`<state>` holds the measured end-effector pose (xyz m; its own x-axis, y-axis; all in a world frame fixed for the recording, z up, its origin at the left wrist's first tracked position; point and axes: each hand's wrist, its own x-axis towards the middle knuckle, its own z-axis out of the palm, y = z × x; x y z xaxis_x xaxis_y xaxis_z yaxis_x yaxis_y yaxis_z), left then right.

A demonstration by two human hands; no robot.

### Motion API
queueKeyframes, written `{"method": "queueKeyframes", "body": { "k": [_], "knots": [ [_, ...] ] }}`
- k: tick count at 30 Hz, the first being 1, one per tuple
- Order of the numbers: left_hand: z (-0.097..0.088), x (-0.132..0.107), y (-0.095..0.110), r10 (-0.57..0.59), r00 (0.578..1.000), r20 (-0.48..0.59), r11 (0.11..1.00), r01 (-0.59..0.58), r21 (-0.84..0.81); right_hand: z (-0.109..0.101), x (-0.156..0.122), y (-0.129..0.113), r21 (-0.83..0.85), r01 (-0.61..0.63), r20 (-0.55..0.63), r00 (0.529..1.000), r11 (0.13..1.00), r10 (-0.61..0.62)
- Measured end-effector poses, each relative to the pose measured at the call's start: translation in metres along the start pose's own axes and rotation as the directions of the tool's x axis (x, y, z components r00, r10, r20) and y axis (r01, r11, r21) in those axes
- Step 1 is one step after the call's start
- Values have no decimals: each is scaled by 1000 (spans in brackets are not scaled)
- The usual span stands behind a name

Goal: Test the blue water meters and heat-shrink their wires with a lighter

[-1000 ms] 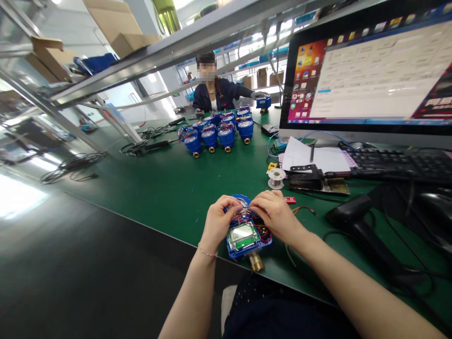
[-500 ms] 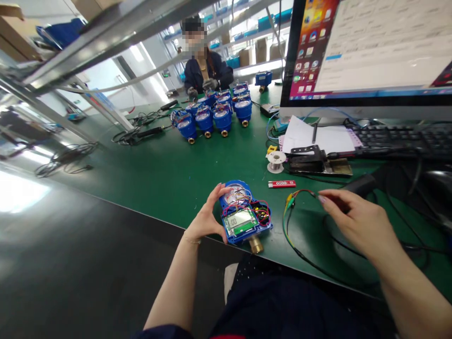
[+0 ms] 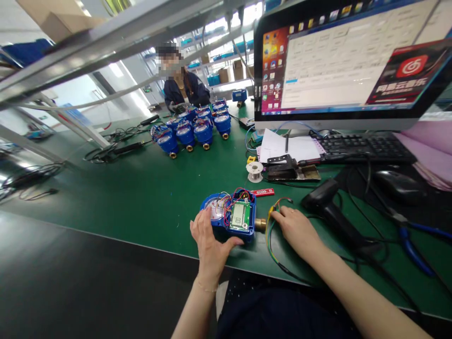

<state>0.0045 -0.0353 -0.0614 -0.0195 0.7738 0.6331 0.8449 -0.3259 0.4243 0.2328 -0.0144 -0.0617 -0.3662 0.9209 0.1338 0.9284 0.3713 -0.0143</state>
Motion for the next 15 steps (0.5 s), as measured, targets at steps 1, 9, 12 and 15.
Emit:
{"method": "queueKeyframes", "body": {
  "k": [1, 9, 12, 15],
  "knots": [
    [-4, 1, -1, -15, 1000, 3, 999, 15, -32, -1, -7, 1, 32, 13, -78, 997, 999, -11],
    [-27, 14, 35, 280, 939, -199, 940, -311, -143, -54, -66, -28, 322, 615, -670, 685, 720, -285],
    [-27, 18, 54, 358, 923, -141, 838, -385, -386, -63, -64, -49, 361, 701, -731, 622, 615, -280],
    [-27, 19, 63, 291, 951, -107, 748, -296, -594, -64, -57, -62, 354, 753, -832, 524, 555, -181]
  ]
}}
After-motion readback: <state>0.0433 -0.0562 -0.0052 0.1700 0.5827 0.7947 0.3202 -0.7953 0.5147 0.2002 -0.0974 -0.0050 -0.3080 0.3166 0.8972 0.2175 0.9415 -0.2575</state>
